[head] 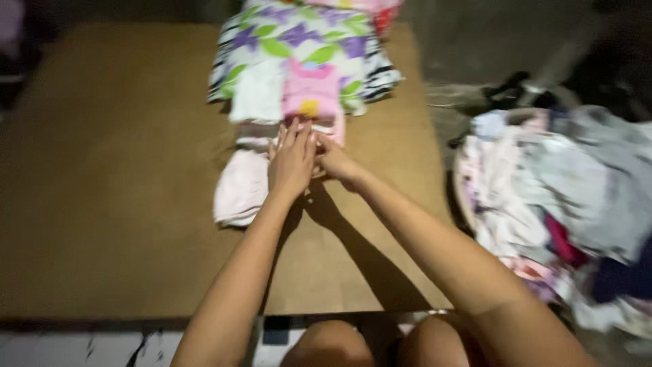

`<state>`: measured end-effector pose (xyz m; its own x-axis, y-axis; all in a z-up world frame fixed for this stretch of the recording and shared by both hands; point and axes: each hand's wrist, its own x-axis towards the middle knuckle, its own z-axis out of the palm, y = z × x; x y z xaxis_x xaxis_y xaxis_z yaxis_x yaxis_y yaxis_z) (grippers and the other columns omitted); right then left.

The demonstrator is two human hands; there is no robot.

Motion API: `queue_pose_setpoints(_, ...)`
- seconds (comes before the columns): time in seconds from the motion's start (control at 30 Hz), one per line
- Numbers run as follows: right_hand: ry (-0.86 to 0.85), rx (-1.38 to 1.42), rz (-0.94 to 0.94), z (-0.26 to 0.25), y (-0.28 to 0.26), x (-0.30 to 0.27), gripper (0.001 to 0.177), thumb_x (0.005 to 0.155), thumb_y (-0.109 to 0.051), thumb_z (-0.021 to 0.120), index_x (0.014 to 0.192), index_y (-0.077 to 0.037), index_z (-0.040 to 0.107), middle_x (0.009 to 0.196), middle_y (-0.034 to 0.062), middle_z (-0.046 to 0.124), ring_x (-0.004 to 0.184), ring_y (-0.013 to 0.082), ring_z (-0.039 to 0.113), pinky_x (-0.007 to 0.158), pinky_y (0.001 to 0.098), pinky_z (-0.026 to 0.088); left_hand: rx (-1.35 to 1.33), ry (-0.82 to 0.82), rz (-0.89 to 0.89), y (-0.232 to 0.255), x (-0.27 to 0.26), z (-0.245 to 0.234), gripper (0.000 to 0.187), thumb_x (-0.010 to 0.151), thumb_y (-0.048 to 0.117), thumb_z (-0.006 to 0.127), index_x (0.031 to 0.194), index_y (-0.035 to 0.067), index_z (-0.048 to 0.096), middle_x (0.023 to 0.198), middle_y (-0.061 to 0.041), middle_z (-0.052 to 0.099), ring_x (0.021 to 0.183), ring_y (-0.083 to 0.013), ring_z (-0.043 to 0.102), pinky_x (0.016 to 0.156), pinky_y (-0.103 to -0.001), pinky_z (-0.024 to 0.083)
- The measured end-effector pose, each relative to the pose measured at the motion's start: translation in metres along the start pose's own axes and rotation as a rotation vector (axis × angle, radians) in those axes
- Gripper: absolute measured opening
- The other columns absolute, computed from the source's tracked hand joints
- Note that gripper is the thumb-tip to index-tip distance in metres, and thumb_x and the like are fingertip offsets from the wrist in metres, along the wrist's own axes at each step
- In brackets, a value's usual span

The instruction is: The person folds small garments one by one on a low wooden table. They pick up each item, smooth it, fold it into a compact rectangle, and place it into a growing stack. The items include white, pink, and patterned baby clothes.

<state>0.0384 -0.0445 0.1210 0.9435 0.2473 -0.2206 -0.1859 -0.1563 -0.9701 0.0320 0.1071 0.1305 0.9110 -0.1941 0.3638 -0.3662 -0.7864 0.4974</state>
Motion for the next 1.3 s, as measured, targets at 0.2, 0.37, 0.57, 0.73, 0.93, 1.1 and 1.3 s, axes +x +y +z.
queue_pose_setpoints(0.2,0.342,-0.041,-0.063,-0.151,-0.069,-0.086,0.032,0.102,-0.025,0.05,0.131,-0.013,0.057,0.104,0.0093,0.068,0.078,0.0167,0.065,0.061,0.0303,0.057,-0.626,-0.061,0.254,0.17,0.075,0.061,0.061,0.111,0.052,0.035,0.155,0.011,0.044,0.158,-0.022,0.047,0.15,-0.0406,0.041,0.125,-0.047,0.029)
queue_pose_setpoints(0.37,0.58,-0.188,-0.14,-0.285,-0.083,-0.184,0.03,0.102,-0.024,0.05,0.122,-0.007,0.063,0.108,0.0058,0.071,0.091,0.0153,0.07,0.069,0.0326,0.061,-0.865,-0.445,0.21,0.317,0.098,0.118,0.079,0.099,0.061,0.037,0.159,0.01,0.03,0.158,-0.02,0.04,0.144,-0.0337,0.04,0.116,-0.042,0.033)
queue_pose_setpoints(0.57,0.808,-0.657,-0.066,-0.408,-0.038,-0.279,0.045,0.097,-0.023,0.071,0.137,-0.004,0.067,0.132,0.0189,0.065,0.107,0.031,0.063,0.086,0.0407,0.053,-0.956,-0.698,0.227,0.411,0.087,0.212,0.078,0.104,0.059,0.038,0.157,0.003,0.033,0.164,-0.017,0.035,0.153,-0.028,0.031,0.123,-0.037,0.024)
queue_pose_setpoints(0.73,0.931,-1.016,0.17,-0.44,0.006,-0.3,0.069,0.078,-0.024,0.078,0.141,-0.008,0.054,0.161,0.0235,0.026,0.113,0.0427,0.061,0.096,0.0475,0.05,-1.003,-0.753,0.406,0.434,0.096,0.283,0.069,0.106,0.051,0.035,0.155,0.003,0.041,0.164,-0.012,0.04,0.154,-0.0243,0.032,0.125,-0.035,0.02)
queue_pose_setpoints(0.93,0.79,-1.185,0.151,-0.437,0.018,-0.302,0.058,0.09,-0.03,0.068,0.146,-0.023,0.057,0.143,0.0161,0.055,0.117,0.0418,0.062,0.095,0.0516,0.051,-1.035,-0.876,0.225,0.438,0.074,0.307,0.076,0.101,0.051,0.048,0.159,0.003,0.034,0.16,-0.015,0.043,0.15,-0.0293,0.04,0.12,-0.041,0.035)
queue_pose_setpoints(1.1,0.863,-1.252,0.195,-0.438,0.0,-0.297,0.028,0.092,-0.032,0.068,0.115,-0.016,0.07,0.114,0.021,0.069,0.107,0.0416,0.066,0.088,0.0526,0.053,-1.073,-1.026,-0.028,0.449,0.062,0.266,0.084,0.092,0.058,0.053,0.161,0.021,0.021,0.165,-0.01,0.031,0.139,-0.0356,0.044,0.101,-0.058,0.047)
queue_pose_setpoints(1.3,1.004,-1.224,-0.331,-0.435,-0.079,-0.299,0.029,0.096,-0.028,0.067,0.098,0.0,0.073,0.093,0.0275,0.07,0.085,0.0435,0.068,0.077,0.0511,0.054,-1.535,-0.974,-0.317,0.49,0.082,0.193,0.055,0.089,0.061,0.047,0.132,0.028,0.043,0.132,-0.004,0.056,0.103,-0.0292,0.066,0.076,-0.052,0.059)
